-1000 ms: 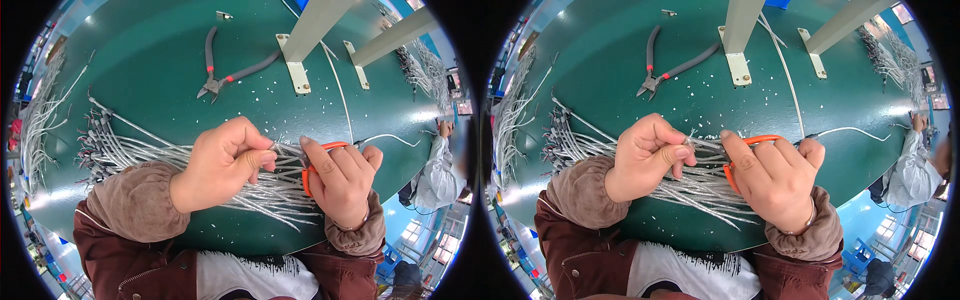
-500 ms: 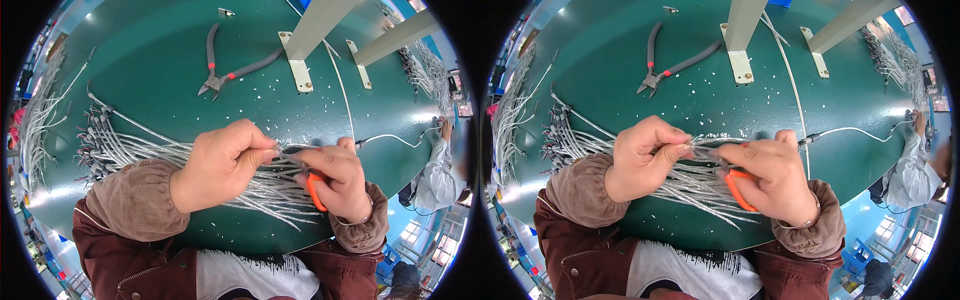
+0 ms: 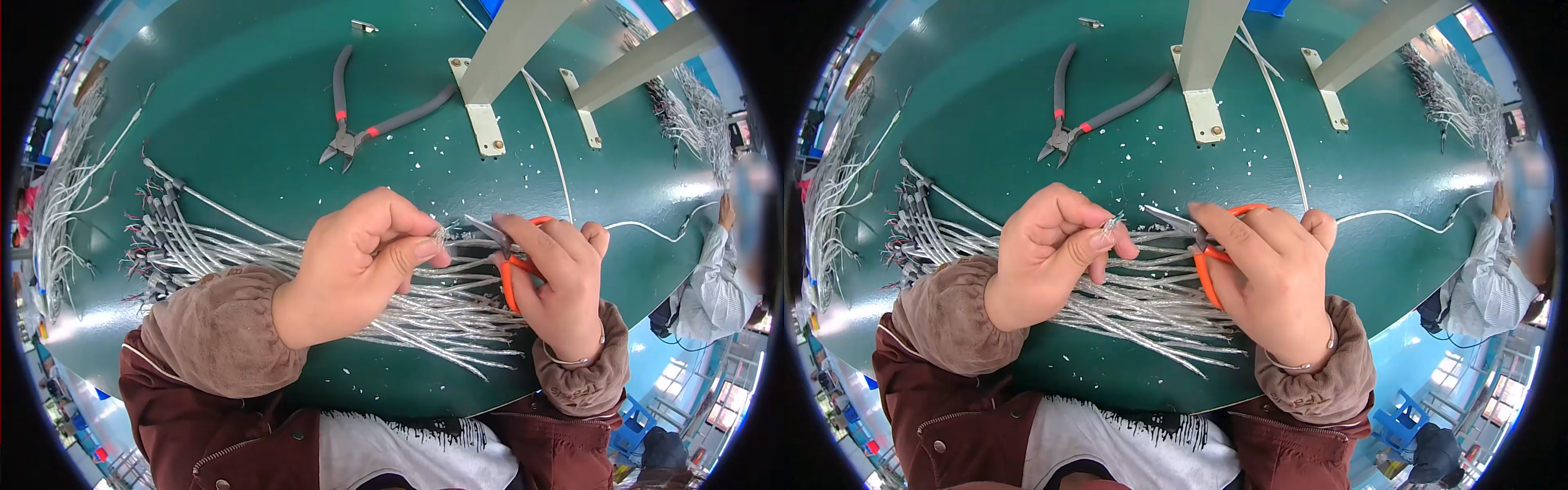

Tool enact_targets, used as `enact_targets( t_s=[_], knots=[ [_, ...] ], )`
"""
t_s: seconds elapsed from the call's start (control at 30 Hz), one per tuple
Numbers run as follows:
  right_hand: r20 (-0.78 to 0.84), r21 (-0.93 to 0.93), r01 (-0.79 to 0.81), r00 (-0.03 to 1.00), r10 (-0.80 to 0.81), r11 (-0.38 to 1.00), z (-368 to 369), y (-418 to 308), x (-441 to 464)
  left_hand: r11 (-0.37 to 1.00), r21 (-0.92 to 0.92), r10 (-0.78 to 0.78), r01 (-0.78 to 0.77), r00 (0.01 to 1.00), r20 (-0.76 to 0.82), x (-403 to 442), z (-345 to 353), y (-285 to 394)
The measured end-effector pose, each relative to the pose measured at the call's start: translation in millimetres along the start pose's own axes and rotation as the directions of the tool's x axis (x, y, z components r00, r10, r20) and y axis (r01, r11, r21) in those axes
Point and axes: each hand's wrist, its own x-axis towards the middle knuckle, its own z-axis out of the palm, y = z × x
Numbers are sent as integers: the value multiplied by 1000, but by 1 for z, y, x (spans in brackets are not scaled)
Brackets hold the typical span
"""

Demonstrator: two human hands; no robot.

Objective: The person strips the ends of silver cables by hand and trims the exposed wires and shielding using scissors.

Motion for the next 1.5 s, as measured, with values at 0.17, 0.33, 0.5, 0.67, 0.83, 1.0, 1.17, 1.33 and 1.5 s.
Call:
enact_targets(
  t_s=[0.17, 0.33, 0.5, 0.67, 0.83, 1.0, 1.17, 1.33, 1.5],
  knots=[
    [73, -33, -1, 997, 3, 999, 5, -4, 1, 989, -130, 74, -66, 996, 54, -1, 1, -4],
    [229, 186, -23, 973, -20, 982, -3, 3, 2, 942, 49, 327, -332, 941, 89, 4, -2, -5],
    [225, 338, 80, 961, -163, 938, -22, 5, 6, 957, 58, 281, -284, 958, 62, 3, -1, 4],
    [-133, 596, 76, 991, 4, 799, -23, -8, 11, 931, -363, -15, 37, 998, 63, 2, 9, 13],
    [-269, 598, 113, 961, 66, 793, -15, -22, 21, 913, -404, -24, 57, 996, 85, 4, 12, 7],
    [-162, 696, 94, 986, 28, 711, -7, -13, 24, 922, -369, -75, 118, 989, 129, 1, 14, 5],
    [158, 927, -183, 982, 102, 327, 0, -10, 19, 939, -295, -114, 178, 968, 223, 2, 10, 2],
    [78, 836, -126, 991, 111, 535, 2, -7, 18, 930, -340, -86, 140, 982, 170, 2, 10, -2],
    [53, 295, 17, 998, -34, 955, -10, -1, 9, 929, -367, -18, 57, 994, 111, 2, 10, -3]
  ],
)
